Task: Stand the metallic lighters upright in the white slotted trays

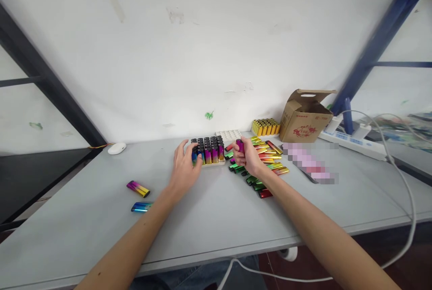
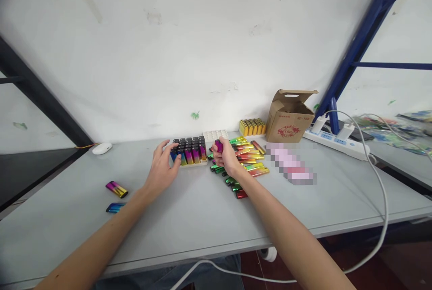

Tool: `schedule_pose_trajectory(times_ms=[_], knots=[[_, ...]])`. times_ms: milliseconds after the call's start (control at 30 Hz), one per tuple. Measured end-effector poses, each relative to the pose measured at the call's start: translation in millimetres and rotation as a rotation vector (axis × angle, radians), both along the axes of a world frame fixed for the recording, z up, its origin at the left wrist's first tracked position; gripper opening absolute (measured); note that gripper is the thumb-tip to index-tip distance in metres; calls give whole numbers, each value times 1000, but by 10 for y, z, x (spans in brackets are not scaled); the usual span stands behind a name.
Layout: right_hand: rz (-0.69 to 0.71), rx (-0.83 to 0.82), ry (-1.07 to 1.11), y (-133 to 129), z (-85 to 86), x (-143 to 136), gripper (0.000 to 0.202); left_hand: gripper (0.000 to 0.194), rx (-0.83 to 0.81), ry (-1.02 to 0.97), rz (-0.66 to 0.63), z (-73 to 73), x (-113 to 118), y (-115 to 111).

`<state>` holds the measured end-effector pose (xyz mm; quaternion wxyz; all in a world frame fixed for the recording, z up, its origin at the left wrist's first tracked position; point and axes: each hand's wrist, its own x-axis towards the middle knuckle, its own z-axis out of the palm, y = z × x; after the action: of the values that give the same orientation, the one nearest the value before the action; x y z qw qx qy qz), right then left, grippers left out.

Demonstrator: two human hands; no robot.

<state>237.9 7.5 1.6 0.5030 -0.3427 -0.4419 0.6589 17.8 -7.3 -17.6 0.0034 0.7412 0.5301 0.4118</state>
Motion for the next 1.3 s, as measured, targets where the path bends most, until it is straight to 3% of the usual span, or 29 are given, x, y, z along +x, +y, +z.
schedule_pose_trajectory(times_ms=[400, 733, 1100, 1300], knots=[[-43, -40, -79, -24, 7, -34, 36, 34, 8, -3, 45, 29, 10, -20], [-167, 126, -156, -66, -3, -83, 34, 34, 17, 3, 34, -23, 5, 10], [-153, 218, -186, -111, -54, -126, 37, 36, 2, 3, 26, -7, 21, -7], [-169, 152, -158, -86, -60, -127, 36, 35, -9, -2, 10, -19, 17, -11]])
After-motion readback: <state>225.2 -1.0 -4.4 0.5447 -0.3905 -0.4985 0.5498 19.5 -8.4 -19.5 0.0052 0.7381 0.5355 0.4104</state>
